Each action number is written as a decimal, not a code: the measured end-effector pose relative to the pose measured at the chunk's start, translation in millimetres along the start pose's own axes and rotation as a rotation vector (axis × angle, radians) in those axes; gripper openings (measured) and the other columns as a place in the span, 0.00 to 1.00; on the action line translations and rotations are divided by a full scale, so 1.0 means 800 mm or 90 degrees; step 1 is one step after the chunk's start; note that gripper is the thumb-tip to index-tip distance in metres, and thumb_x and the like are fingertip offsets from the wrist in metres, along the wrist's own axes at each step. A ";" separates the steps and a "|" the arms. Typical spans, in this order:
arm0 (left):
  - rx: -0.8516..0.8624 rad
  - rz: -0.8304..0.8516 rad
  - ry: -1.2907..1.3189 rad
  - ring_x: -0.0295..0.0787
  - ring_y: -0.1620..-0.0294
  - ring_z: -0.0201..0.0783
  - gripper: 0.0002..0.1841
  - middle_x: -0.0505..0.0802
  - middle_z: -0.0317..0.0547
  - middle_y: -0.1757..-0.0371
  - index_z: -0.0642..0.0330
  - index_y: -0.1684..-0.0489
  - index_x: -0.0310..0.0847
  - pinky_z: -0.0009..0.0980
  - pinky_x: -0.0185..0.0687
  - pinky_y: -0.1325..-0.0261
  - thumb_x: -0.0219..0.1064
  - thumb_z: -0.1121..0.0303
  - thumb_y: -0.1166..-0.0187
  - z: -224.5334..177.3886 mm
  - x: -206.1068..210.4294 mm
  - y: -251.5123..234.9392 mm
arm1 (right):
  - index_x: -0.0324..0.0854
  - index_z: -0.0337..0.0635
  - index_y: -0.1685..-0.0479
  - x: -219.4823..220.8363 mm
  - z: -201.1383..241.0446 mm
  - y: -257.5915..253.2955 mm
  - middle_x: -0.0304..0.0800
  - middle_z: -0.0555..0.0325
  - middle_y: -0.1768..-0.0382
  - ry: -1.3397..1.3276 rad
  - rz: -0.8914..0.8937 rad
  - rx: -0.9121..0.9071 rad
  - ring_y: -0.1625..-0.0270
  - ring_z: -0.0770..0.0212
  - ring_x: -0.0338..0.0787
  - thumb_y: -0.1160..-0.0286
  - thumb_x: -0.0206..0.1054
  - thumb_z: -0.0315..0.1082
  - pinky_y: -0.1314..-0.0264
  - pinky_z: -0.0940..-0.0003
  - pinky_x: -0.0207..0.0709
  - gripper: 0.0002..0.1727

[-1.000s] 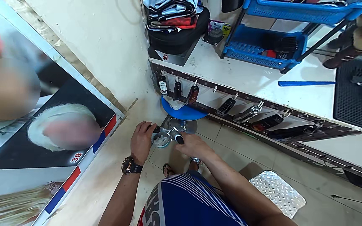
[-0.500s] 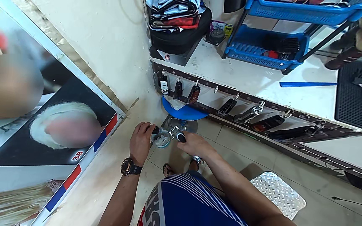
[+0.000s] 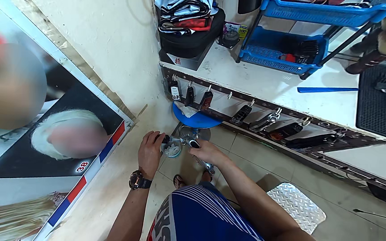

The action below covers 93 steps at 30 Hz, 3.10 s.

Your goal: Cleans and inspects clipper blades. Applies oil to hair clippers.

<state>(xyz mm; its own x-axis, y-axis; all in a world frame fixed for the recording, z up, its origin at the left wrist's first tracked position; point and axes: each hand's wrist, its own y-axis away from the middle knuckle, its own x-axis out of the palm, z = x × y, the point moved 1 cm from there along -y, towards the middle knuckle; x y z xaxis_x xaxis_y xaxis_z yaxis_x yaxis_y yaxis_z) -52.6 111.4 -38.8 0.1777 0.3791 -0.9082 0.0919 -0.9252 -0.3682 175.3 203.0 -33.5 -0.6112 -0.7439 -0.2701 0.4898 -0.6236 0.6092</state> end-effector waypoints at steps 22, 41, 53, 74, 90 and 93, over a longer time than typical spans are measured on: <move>-0.176 -0.092 0.328 0.83 0.27 0.41 0.17 0.90 0.46 0.32 0.55 0.34 0.89 0.42 0.79 0.24 0.70 0.70 0.20 0.032 -0.045 0.035 | 0.65 0.47 0.19 0.002 -0.031 0.000 0.88 0.51 0.53 -0.545 0.112 -0.163 0.75 0.65 0.85 0.16 0.59 0.37 0.78 0.75 0.79 0.26; -0.251 -0.127 0.553 0.87 0.31 0.41 0.19 0.89 0.51 0.31 0.67 0.33 0.85 0.35 0.85 0.29 0.70 0.74 0.23 0.025 -0.098 0.095 | 0.59 0.46 0.21 0.003 -0.013 0.013 0.85 0.52 0.53 -0.719 0.249 -0.334 0.77 0.69 0.82 0.32 0.73 0.37 0.81 0.79 0.76 0.38; -0.261 -0.136 0.633 0.88 0.34 0.43 0.20 0.89 0.52 0.32 0.67 0.33 0.85 0.36 0.86 0.31 0.71 0.74 0.24 0.027 -0.102 0.102 | 0.67 0.39 0.27 -0.009 -0.003 0.015 0.87 0.54 0.59 -0.598 0.219 -0.355 0.74 0.66 0.86 0.30 0.76 0.56 0.74 0.75 0.83 0.40; -0.269 -0.132 0.656 0.89 0.34 0.43 0.20 0.89 0.51 0.31 0.67 0.33 0.85 0.35 0.86 0.31 0.73 0.73 0.24 0.027 -0.099 0.108 | 0.75 0.38 0.33 0.002 -0.003 0.018 0.83 0.58 0.73 -0.575 0.139 -0.255 0.81 0.68 0.83 0.25 0.69 0.47 0.80 0.76 0.81 0.28; -0.274 -0.141 0.644 0.90 0.37 0.40 0.21 0.89 0.52 0.32 0.69 0.32 0.84 0.32 0.87 0.34 0.72 0.75 0.25 0.024 -0.104 0.115 | 0.77 0.50 0.29 0.016 -0.003 0.013 0.88 0.55 0.59 0.013 -0.041 -0.144 0.72 0.63 0.89 0.24 0.69 0.57 0.65 0.63 0.87 0.30; -0.267 -0.142 0.647 0.90 0.38 0.40 0.21 0.89 0.51 0.32 0.69 0.32 0.84 0.31 0.87 0.35 0.72 0.74 0.25 0.024 -0.104 0.114 | 0.78 0.49 0.31 0.016 -0.005 0.012 0.88 0.55 0.60 0.003 -0.042 -0.148 0.73 0.63 0.88 0.22 0.68 0.58 0.66 0.64 0.86 0.29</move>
<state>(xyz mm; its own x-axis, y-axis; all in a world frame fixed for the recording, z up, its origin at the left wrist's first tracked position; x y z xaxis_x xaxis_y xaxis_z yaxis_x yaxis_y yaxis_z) -77.9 -5.1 -1.0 0.8160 0.5510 -0.1747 0.5097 -0.8284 -0.2322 174.7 186.7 -33.6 -0.6439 -0.7007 -0.3074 0.5793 -0.7089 0.4024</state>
